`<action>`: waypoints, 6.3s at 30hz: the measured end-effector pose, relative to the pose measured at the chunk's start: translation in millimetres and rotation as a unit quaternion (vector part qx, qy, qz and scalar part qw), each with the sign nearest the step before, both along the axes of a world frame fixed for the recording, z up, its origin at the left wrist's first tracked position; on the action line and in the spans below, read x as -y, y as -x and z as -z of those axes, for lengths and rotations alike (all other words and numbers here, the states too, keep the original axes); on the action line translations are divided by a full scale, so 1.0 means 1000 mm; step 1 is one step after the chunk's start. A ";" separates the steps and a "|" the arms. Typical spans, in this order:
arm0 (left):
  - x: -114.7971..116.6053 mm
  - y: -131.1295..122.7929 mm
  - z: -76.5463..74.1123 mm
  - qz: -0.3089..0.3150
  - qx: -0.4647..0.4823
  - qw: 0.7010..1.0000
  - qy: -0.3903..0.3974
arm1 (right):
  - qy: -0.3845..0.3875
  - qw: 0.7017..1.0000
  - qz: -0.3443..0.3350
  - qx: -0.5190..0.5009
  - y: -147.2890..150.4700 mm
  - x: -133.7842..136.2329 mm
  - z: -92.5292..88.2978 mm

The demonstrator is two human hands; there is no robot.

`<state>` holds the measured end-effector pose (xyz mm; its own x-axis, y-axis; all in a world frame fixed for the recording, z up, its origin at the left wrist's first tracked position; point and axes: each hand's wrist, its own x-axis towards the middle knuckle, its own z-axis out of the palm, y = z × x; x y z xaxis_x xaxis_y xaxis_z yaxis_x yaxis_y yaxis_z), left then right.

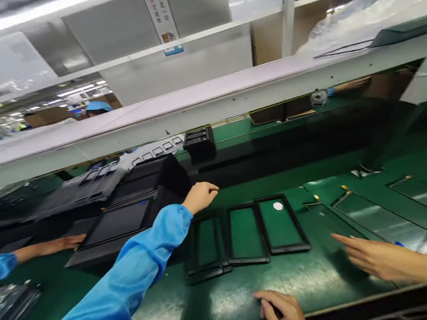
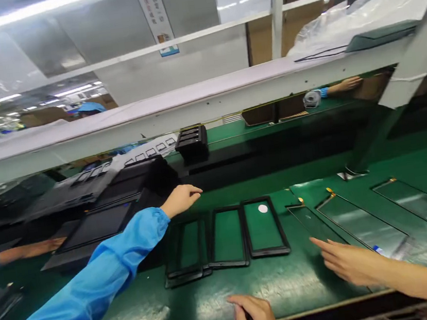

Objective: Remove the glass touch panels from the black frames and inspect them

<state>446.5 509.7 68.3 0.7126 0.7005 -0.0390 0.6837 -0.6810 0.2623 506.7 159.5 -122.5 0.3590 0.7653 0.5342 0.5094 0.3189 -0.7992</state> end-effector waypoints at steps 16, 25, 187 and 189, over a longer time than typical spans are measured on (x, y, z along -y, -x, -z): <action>0.086 -0.149 0.105 -0.036 -0.040 0.997 0.054 | 0.013 1.000 -0.019 0.022 -0.027 0.026 -0.002; 0.079 -0.161 0.081 -0.092 0.104 0.967 0.212 | 0.046 0.996 0.043 0.068 -0.051 0.037 -0.012; 0.255 0.061 0.060 -0.171 0.440 0.755 0.455 | 0.159 0.927 0.048 -0.338 -0.090 0.022 -0.135; 0.256 0.062 0.065 -0.162 0.444 0.761 0.445 | 0.149 0.929 0.066 -0.331 -0.088 0.023 -0.135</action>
